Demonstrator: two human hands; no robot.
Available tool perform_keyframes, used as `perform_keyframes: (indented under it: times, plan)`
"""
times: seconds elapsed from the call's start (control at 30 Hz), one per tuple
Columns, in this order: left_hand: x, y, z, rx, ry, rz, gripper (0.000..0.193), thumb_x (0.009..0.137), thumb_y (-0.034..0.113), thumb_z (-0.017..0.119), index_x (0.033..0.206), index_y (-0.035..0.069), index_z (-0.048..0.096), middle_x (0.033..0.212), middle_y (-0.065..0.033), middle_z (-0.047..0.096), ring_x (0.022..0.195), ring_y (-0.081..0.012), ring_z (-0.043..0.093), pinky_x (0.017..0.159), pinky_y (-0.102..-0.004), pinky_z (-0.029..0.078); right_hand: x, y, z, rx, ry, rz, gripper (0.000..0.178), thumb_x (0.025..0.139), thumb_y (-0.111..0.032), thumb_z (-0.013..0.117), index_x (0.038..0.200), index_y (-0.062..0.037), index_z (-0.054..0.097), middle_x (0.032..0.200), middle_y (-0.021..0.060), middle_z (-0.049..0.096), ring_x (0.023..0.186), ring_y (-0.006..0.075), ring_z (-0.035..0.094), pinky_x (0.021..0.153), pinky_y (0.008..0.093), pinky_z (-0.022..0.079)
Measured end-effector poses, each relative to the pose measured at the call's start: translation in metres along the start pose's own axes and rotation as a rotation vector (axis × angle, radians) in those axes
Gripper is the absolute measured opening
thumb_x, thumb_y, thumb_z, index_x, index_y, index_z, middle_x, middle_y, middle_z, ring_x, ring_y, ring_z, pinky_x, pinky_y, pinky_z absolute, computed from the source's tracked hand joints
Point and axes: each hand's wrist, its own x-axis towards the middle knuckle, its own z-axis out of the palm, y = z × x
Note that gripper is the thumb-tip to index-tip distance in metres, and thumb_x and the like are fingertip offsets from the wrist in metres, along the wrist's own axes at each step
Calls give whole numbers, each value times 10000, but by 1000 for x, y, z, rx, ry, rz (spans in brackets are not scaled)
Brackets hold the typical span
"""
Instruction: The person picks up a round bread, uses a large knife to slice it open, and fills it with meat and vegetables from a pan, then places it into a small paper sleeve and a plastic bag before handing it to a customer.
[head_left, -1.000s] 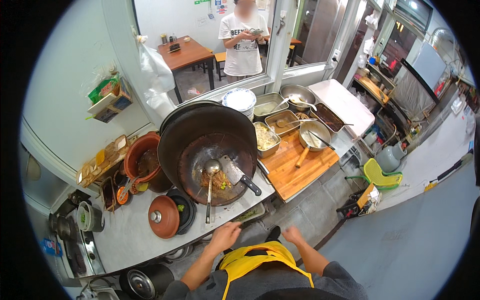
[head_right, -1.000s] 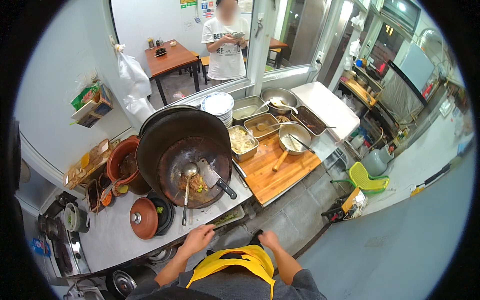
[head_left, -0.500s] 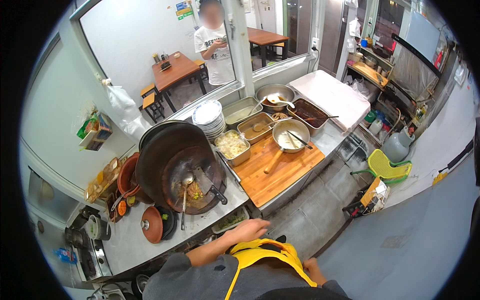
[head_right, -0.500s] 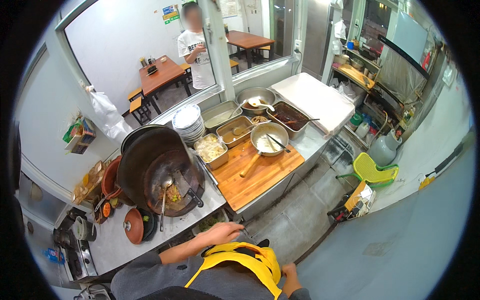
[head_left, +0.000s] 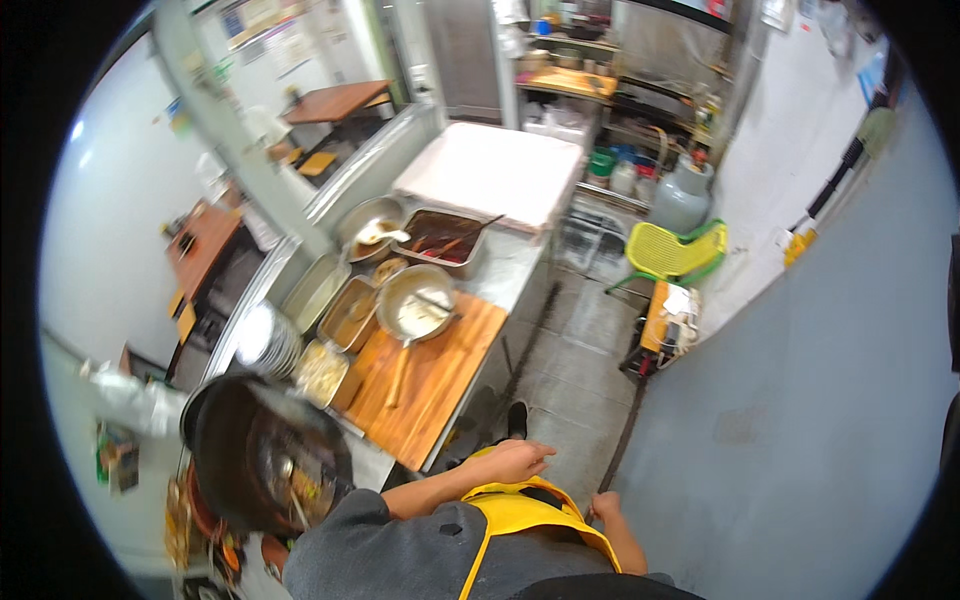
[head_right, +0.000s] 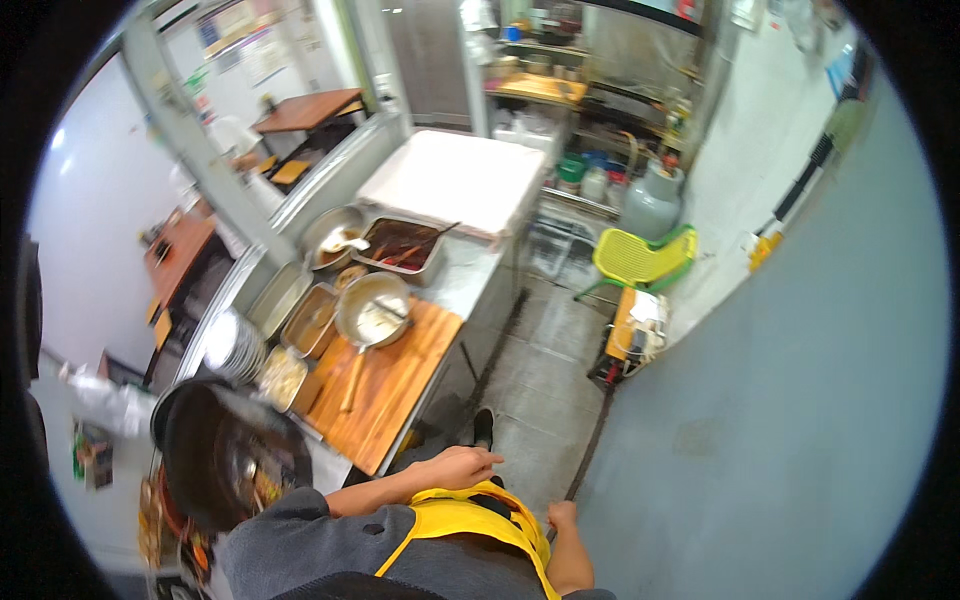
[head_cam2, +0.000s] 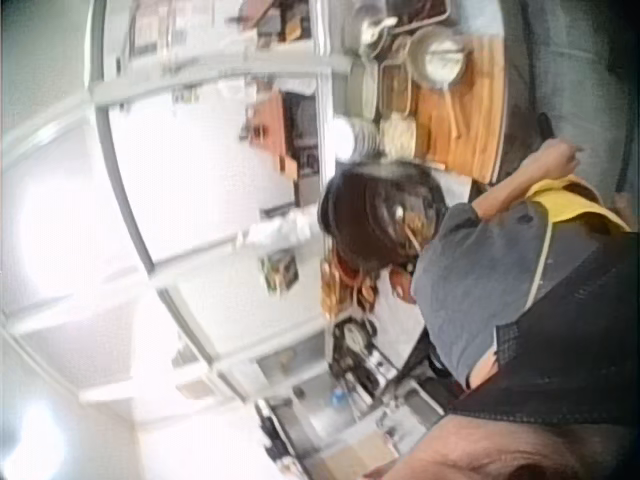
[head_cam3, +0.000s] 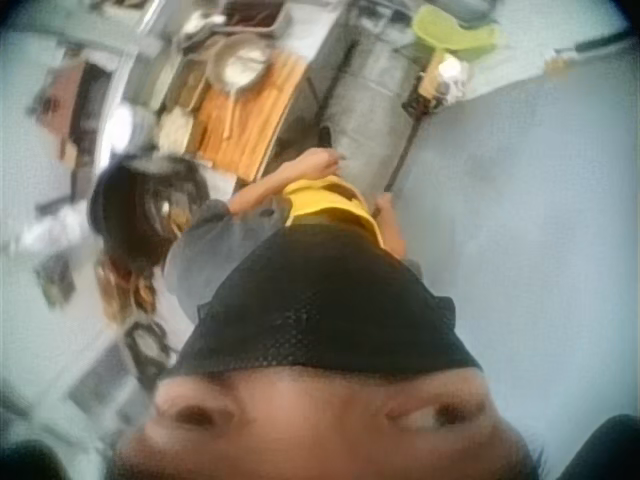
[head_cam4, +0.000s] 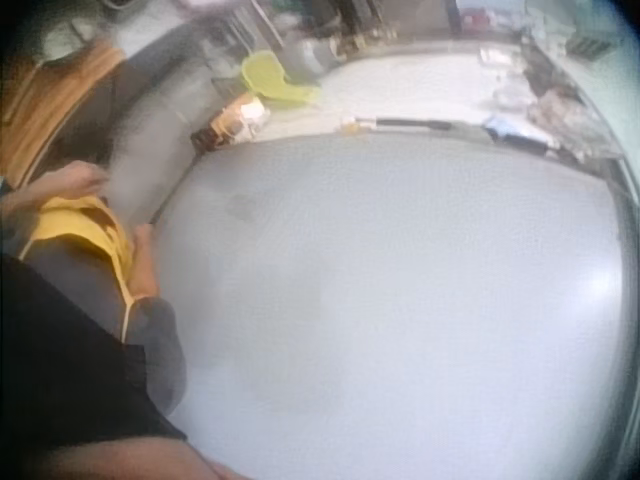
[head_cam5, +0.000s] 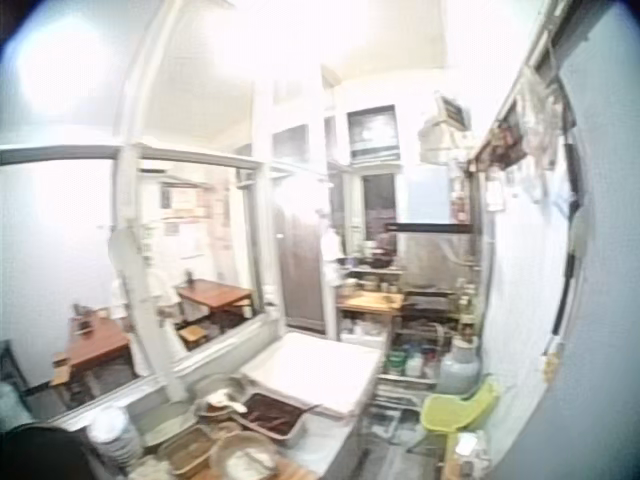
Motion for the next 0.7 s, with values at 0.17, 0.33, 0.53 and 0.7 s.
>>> perform_keyframes:
  times: [0.17, 0.33, 0.53, 0.7]
  plan:
    - [67, -44, -23, -28, 13, 109, 347, 913, 203, 553, 1212, 35, 608, 1065, -226, 655, 974, -398, 626, 826, -466, 514, -34, 10, -37, -233, 42, 88, 188, 782, -109, 666, 664, 33, 630, 612, 134, 622, 508, 222, 601, 463, 393, 477]
    - [126, -103, -64, -30, 155, 120, 308, 892, 144, 585, 1179, 38, 620, 1014, -223, 657, 946, -383, 636, 802, -458, 518, 36, -7, -72, -382, -145, 177, 210, 804, -171, 628, 696, -1, 689, 686, 176, 673, 578, 284, 655, 550, 440, 522]
    - [183, -97, -164, -109, 91, -31, 327, 889, 116, 610, 1188, -17, 617, 990, -204, 668, 896, -365, 649, 784, -403, 520, 55, -187, -117, 266, 125, -33, 195, 897, -150, 539, 751, -40, 608, 590, 69, 592, 449, 165, 534, 387, 342, 411]
    - [238, -102, -201, -121, 42, -6, 333, 885, 113, 613, 1193, -17, 616, 982, -198, 668, 891, -366, 644, 786, -402, 518, 64, -263, -137, 271, 141, 11, 179, 927, -183, 537, 909, -18, 604, 682, 64, 620, 478, 141, 526, 408, 321, 426]
